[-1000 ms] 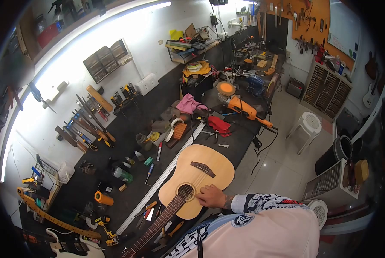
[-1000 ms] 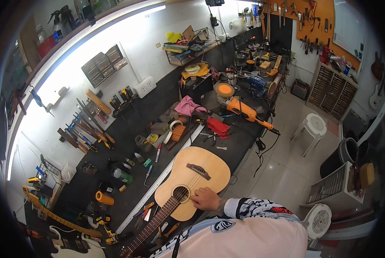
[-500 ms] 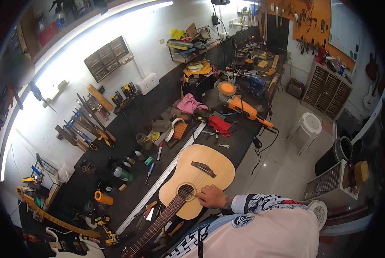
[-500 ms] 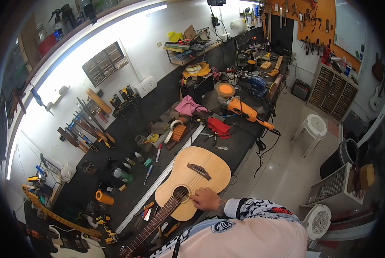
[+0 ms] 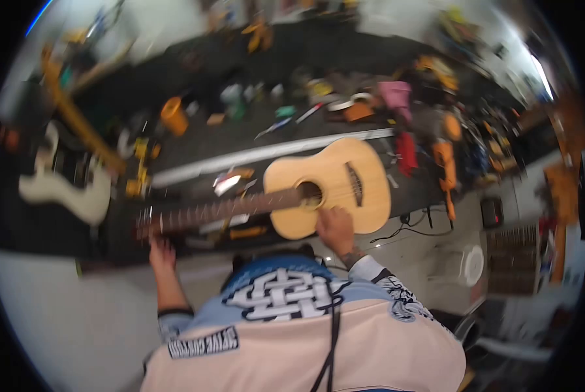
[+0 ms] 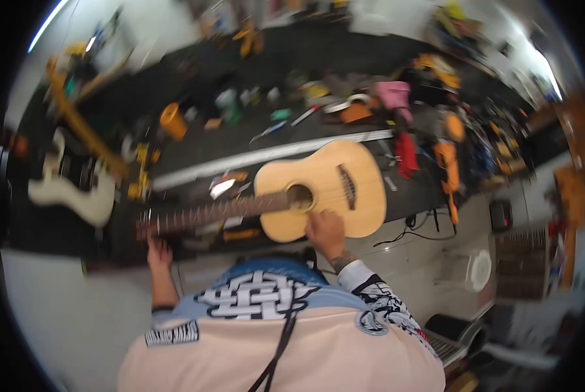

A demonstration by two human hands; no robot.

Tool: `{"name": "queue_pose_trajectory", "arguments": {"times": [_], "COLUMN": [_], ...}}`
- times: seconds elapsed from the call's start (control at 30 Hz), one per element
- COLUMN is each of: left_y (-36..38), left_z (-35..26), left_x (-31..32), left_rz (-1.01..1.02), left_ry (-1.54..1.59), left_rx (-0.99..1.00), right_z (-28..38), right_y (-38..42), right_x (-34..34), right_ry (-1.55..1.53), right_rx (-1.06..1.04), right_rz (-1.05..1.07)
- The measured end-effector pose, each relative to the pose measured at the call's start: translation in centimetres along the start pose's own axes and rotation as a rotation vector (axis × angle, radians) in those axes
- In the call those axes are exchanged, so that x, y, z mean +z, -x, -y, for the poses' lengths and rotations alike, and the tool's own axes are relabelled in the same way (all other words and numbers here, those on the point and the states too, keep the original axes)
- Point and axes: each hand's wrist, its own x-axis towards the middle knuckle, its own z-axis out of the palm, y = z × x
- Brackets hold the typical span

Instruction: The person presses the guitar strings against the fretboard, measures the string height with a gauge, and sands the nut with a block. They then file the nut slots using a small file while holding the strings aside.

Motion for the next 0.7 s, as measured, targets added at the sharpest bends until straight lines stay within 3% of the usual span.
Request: {"name": "queue_pose_trajectory", "arguments": {"times": [0.03, 0.13, 0.17, 0.2, 0.33, 0.4, 0.43, 0.5, 0.6, 0.67, 0.7], "left_y": [3.8, 4.9, 6.1, 6.7, 11.8, 13.2, 14.7, 19.4, 24.8, 25.6, 26.4], "left_z": [-0.5, -0.5, -0.4, 0.7, 7.5, 14.1, 17.6, 23.1, 24.7, 28.0, 29.7], "left_x": [3.0, 1.4, 0.4, -1.0, -9.3, -17.4, -21.0, -27.4, -27.7, -30.0, -31.1], "left_rz": [-0.002, 0.025, 0.103, 0.046, -0.069, -0.152, -0.123, -0.049, 0.200, 0.506, 0.563], "left_ry": [-0.039, -0.077, -0.088, -0.152, -0.745, -1.058, -1.176, -1.421, -1.757, -1.793, -1.906], "left_rx": [0.054, -0.045, -0.001, 0.028, 0.051, -0.030, -0.077, -0.202, -0.481, -0.641, -0.546], "right_z": [-0.4, 0.4, 0.6, 0.6, 0.2, 2.6, 4.2, 7.2, 9.6, 12.0, 12.9], "right_y": [0.1, -0.3, -0.1, 0.0, 0.0, -1.0, -1.9, -3.1, -4.2, -4.2, -4.3], "right_x": [0.7, 1.0, 0.8, 0.7, -0.1, -1.3, -1.7, -2.3, -0.9, 0.5, 1.1], "right_ry": [0.040, 0.019, 0.030, -0.004, -0.201, -0.094, -0.054, -0.061, -0.038, -0.059, -0.048], "right_rx": [-0.019, -0.017, -0.027, -0.025, 0.076, -0.148, -0.268, -0.303, -0.435, -0.494, -0.558], "right_rz": [0.040, 0.028, 0.033, 0.079, 0.200, 0.216, 0.230, 0.346, 0.401, 0.410, 0.478]}}
